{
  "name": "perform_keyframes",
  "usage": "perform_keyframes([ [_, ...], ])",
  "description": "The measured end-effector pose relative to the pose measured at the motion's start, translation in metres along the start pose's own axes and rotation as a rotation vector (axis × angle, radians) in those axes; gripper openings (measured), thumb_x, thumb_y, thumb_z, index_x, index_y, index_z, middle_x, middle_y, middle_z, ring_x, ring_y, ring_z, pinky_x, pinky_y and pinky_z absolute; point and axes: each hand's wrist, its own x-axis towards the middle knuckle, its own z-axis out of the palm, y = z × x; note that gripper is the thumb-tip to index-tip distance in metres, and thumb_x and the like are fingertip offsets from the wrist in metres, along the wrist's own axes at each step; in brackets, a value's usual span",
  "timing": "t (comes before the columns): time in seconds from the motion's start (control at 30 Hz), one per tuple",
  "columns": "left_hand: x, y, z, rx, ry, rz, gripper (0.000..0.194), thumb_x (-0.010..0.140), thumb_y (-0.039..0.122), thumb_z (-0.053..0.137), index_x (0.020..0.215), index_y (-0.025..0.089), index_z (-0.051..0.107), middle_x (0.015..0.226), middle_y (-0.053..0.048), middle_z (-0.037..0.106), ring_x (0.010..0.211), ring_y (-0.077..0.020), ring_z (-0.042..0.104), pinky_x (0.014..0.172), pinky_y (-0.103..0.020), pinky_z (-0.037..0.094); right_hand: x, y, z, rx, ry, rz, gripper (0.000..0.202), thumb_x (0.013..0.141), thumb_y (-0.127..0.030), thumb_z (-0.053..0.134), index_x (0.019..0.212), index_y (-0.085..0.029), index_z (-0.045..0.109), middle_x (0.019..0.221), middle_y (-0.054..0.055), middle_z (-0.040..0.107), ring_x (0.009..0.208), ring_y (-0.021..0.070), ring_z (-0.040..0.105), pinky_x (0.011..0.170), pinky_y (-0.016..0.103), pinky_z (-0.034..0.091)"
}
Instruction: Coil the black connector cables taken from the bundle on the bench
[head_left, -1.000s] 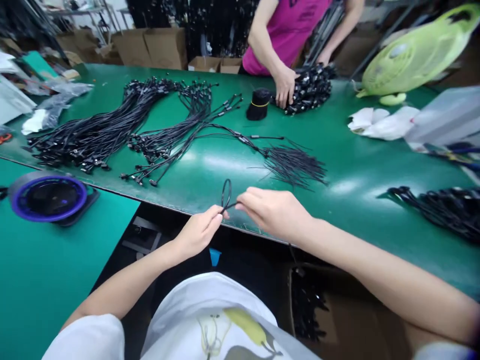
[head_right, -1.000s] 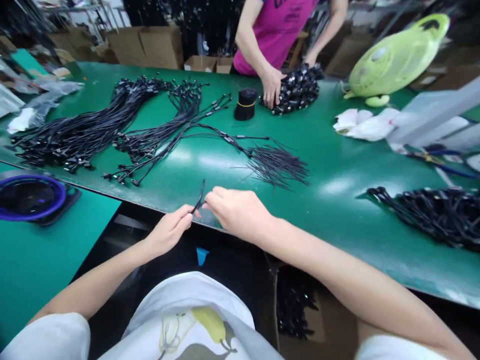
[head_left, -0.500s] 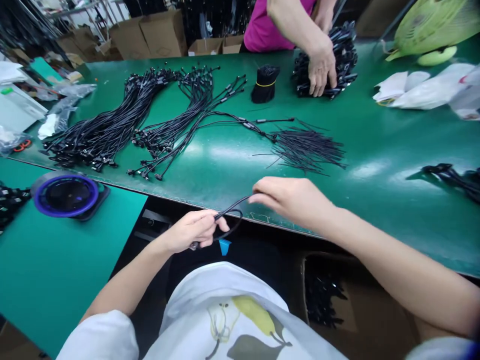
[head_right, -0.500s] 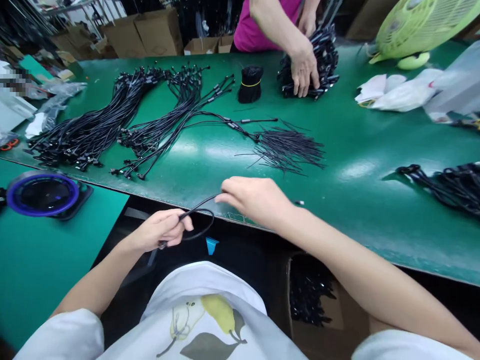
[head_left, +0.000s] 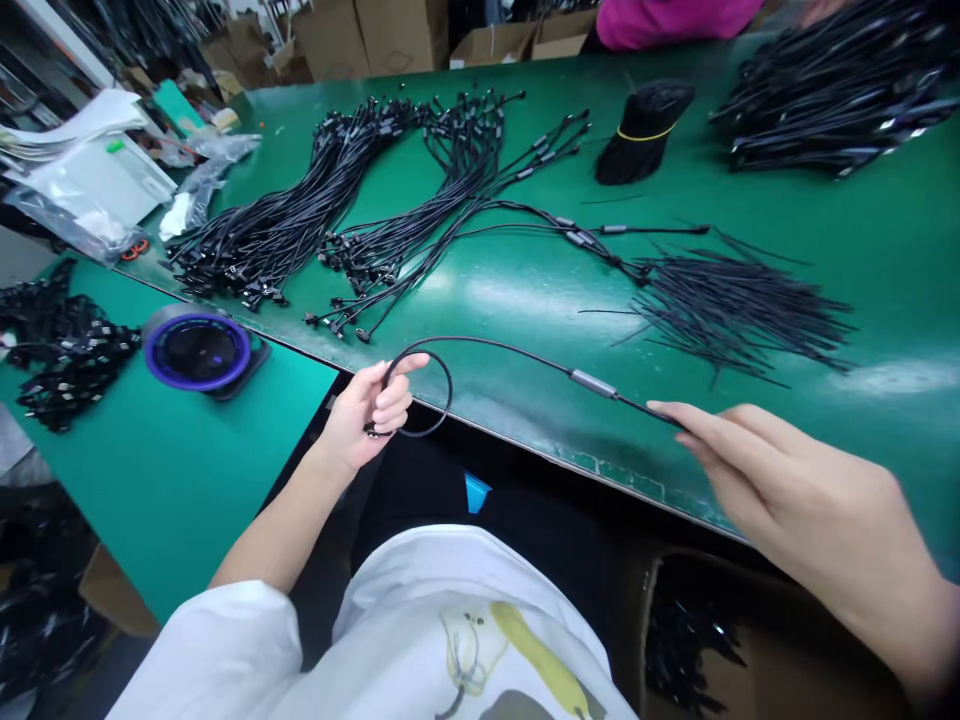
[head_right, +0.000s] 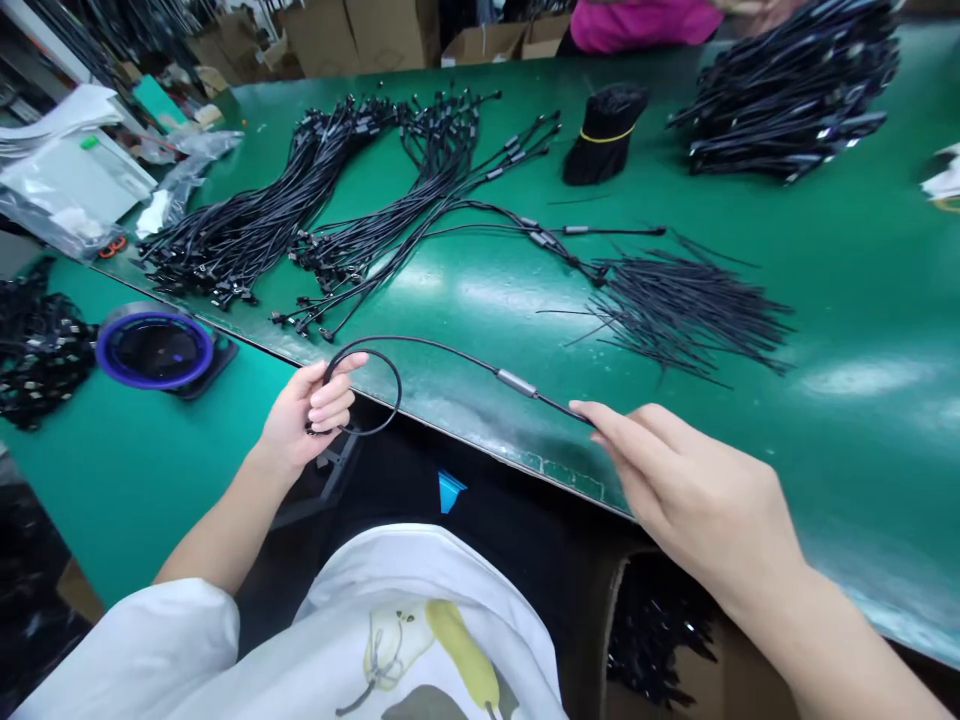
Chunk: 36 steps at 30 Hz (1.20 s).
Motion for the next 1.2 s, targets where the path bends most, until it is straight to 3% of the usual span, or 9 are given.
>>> perform_keyframes([
  [0.2,-0.002,-0.002,0.000,0.046,-0.125,0.002,0.031,0.087,0.029,0.067,0.106,0.005,0.067,0.054,0.009,0.033,0.039,-0.0011,0.026,0.033,-0.006,0.027,-0.001,0.010,0.017,-0.049,-0.062,0.027,0.034,0.102,-0.028,0.037,0.111,-0.016,0.067,0.066,-0.004,0.052,0.051,0.0085,0.051,0.039,0.023,0.030],
  [0.3,-0.007,0.003,-0.006,0.178,-0.205,-0.128,0.040,0.075,0.029,0.079,0.106,0.007,0.069,0.061,0.006,0.042,0.041,0.0013,0.024,0.032,-0.005,0.022,-0.003,0.019,0.023,-0.047,-0.081,0.117,0.036,0.102,-0.032,0.036,0.113,-0.018,0.067,0.071,-0.003,0.057,0.055,0.0095,0.055,0.039,0.022,0.032],
  [0.43,-0.014,0.007,-0.022,0.363,-0.269,-0.318,0.026,0.084,0.033,0.070,0.088,0.007,0.072,0.052,0.005,0.041,0.036,0.0015,0.021,0.031,-0.008,0.021,-0.006,0.032,0.024,0.002,-0.082,0.213,0.038,0.101,-0.037,0.034,0.111,-0.020,0.067,0.080,0.000,0.064,0.068,0.0122,0.061,0.046,0.022,0.038],
  [0.57,-0.024,0.012,-0.020,0.191,-0.254,-0.115,0.027,0.091,0.029,0.059,0.106,0.009,0.070,0.041,0.012,0.028,0.028,-0.0006,0.015,0.028,-0.010,0.022,-0.007,0.035,0.025,0.101,-0.110,0.189,0.038,0.102,-0.038,0.034,0.115,-0.020,0.064,0.082,0.001,0.065,0.070,0.0137,0.063,0.055,0.023,0.043],
  [0.7,-0.023,0.011,-0.003,0.107,-0.067,0.110,0.037,0.090,0.021,0.057,0.126,0.013,0.060,0.047,0.011,0.039,0.031,-0.0015,0.024,0.034,-0.009,0.030,-0.006,0.019,0.023,0.021,-0.075,0.178,0.033,0.101,-0.032,0.037,0.109,-0.015,0.063,0.084,0.006,0.069,0.064,0.0145,0.062,0.050,0.025,0.038],
  [0.8,-0.013,-0.003,0.007,0.304,-0.038,0.187,0.029,0.090,0.028,0.061,0.116,0.016,0.066,0.054,0.006,0.053,0.039,-0.0038,0.042,0.043,-0.013,0.039,-0.003,-0.010,0.015,0.095,-0.166,-0.051,0.029,0.098,-0.023,0.039,0.092,-0.018,0.067,0.063,0.001,0.061,0.052,0.0132,0.054,0.047,0.028,0.030],
  [0.93,-0.002,-0.038,0.017,0.864,-0.210,0.230,0.032,0.088,0.045,0.061,0.097,0.016,0.072,0.101,-0.011,0.071,0.095,-0.0203,0.065,0.086,-0.029,0.050,0.012,-0.051,0.006,0.482,-0.245,-0.288,0.034,0.100,-0.021,0.035,0.080,-0.019,0.064,0.059,-0.001,0.055,0.052,0.0111,0.049,0.052,0.027,0.032],
  [1.03,-0.004,-0.060,0.021,1.060,-0.424,0.079,0.033,0.093,0.045,0.053,0.091,0.017,0.069,0.088,-0.009,0.069,0.084,-0.0193,0.064,0.083,-0.031,0.047,0.029,-0.059,0.014,0.561,-0.123,-0.104,0.031,0.100,-0.027,0.039,0.081,-0.019,0.062,0.061,-0.001,0.056,0.056,0.0111,0.051,0.054,0.025,0.033],
  [1.2,0.001,-0.077,0.023,0.675,-0.366,0.086,0.033,0.095,0.046,0.050,0.082,0.017,0.059,0.054,0.004,0.046,0.051,-0.0111,0.046,0.066,-0.029,0.043,0.037,-0.062,0.058,1.031,0.013,0.486,0.028,0.093,-0.047,0.054,0.094,-0.019,0.057,0.080,0.003,0.061,0.077,0.0152,0.058,0.070,0.027,0.044],
])
